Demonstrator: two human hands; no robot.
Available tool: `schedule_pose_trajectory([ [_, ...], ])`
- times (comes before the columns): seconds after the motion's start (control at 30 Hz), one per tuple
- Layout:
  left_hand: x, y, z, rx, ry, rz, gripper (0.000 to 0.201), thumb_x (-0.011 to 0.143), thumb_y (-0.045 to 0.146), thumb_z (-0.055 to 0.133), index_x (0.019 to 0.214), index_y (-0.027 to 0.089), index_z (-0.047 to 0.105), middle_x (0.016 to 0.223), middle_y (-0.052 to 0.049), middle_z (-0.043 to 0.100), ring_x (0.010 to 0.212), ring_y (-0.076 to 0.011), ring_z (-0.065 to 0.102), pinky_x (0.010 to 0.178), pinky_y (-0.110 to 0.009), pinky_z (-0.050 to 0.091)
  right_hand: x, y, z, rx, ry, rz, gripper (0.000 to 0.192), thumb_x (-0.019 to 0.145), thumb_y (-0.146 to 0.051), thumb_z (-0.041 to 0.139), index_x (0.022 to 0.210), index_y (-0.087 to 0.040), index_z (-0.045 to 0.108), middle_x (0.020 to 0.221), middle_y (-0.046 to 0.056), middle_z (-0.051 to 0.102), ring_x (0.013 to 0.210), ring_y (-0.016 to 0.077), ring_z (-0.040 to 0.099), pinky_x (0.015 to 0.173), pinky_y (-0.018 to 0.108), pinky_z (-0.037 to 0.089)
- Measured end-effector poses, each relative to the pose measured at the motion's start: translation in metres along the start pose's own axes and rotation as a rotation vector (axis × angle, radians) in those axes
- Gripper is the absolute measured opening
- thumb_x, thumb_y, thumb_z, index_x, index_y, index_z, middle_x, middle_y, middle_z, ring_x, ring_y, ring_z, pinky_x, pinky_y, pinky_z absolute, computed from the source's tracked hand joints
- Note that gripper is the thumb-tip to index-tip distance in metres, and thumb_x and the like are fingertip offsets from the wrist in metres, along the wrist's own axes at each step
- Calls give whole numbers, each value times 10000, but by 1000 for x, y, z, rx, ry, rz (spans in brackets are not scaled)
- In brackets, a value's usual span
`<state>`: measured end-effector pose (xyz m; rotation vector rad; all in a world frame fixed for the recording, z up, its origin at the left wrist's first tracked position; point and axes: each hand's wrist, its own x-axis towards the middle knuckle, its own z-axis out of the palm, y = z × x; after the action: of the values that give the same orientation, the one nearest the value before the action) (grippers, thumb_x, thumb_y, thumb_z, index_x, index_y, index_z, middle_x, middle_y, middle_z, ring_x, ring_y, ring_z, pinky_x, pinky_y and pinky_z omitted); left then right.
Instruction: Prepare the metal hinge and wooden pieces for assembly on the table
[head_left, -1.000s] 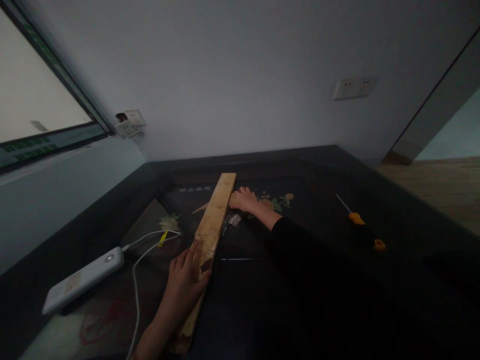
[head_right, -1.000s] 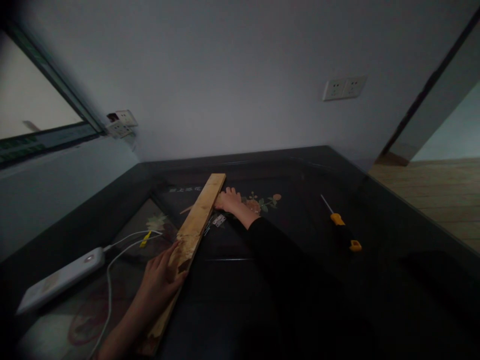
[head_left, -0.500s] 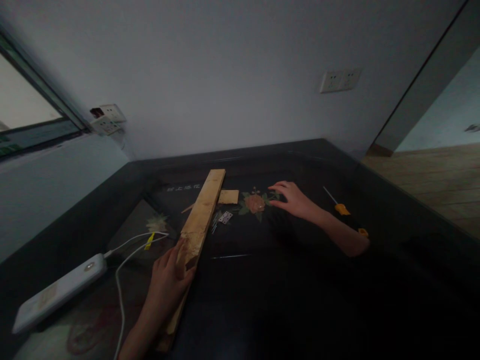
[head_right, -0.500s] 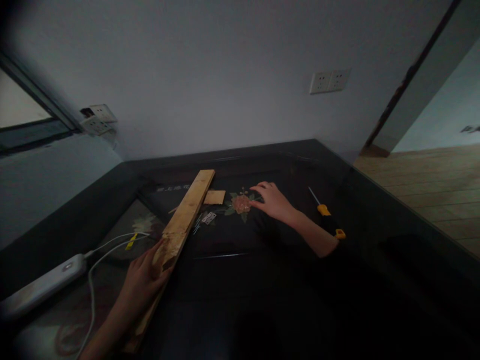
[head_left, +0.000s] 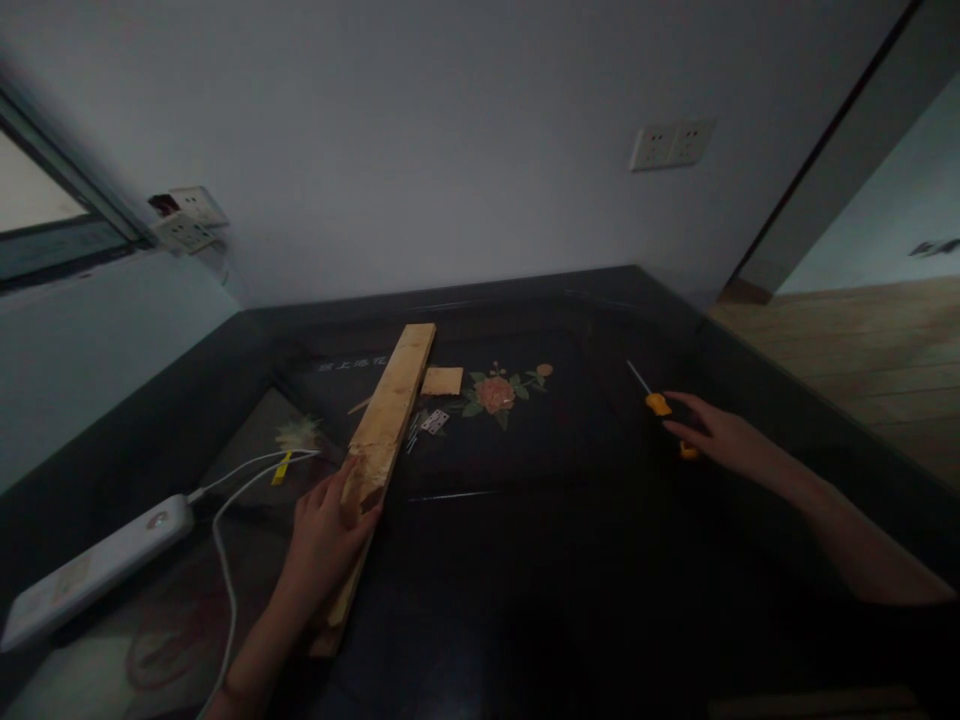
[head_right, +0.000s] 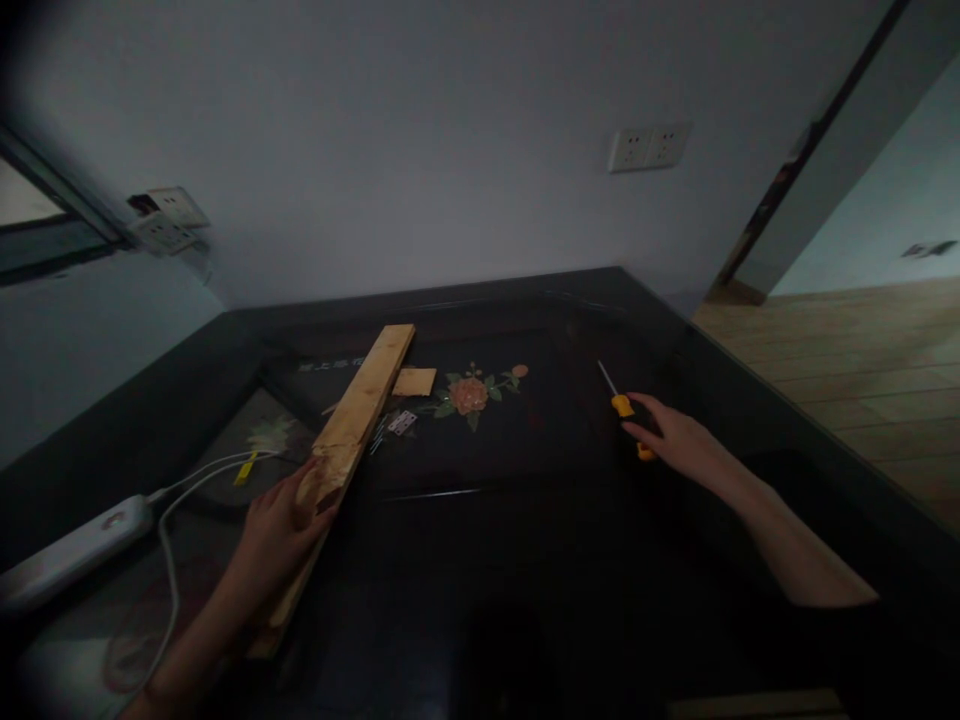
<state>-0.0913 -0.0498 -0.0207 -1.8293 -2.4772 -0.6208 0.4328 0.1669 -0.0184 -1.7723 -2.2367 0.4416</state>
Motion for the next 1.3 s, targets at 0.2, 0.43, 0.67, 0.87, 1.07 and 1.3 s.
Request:
schedule_pose_trajectory([
  [0.2, 0, 0, 2, 19, 42, 21, 637, 815, 440, 541, 1377, 147, 472, 1264, -155, 606, 1166, -334, 545, 994, -492, 412, 0, -34, -1, -74, -82, -123, 548, 877, -475, 417, 1363, -263, 551, 1256, 90, 656, 1055, 281, 658, 870, 417, 513],
  [0.43, 1, -5, 7, 22, 64, 49, 629, 810, 432, 556, 1378, 177, 467, 1236, -136, 612, 1156, -328, 551, 987, -483, 420, -10, -112, 11, 145, -193, -327, 412, 912, -438, 416, 1137, -219, 682, 1108, 78, 699, 956, 211, 670, 826, 331, 486],
  [0.67, 0, -4, 7, 38, 63, 56, 617, 834, 456, 540, 1362, 138, 496, 1240, -168, 598, 1139, -336, 542, 981, -498, 419, -14, -218, 52, 339, -230, -491, 295, 918, -348, 468, 1053, -189, 676, 893, 40, 711, 805, 152, 660, 722, 251, 432],
  [0.87, -3, -2, 6, 31, 44, 43, 609, 852, 462, 528, 1370, 144, 489, 1275, -164, 569, 1174, -333, 505, 994, -505, 411, -13, -281, 79, 206, -254, -526, 302, 927, -402, 479, 1042, -203, 675, 934, 60, 721, 872, 196, 665, 755, 289, 429],
  [1.07, -3, 0, 6, 38, 51, 24, 598, 836, 441, 545, 1360, 155, 502, 1269, -168, 562, 1172, -339, 495, 984, -517, 419, -11, -314, 93, 66, -268, -524, 369, 946, -475, 432, 1066, -198, 644, 990, 95, 718, 906, 250, 684, 726, 329, 468],
  [1.3, -4, 3, 2, 36, 34, 35, 608, 835, 412, 555, 1382, 161, 470, 1276, -161, 559, 1162, -334, 505, 976, -530, 423, -4, -328, 94, 9, -297, -553, 423, 944, -516, 430, 1142, -199, 628, 1022, 117, 717, 915, 283, 689, 731, 372, 506],
])
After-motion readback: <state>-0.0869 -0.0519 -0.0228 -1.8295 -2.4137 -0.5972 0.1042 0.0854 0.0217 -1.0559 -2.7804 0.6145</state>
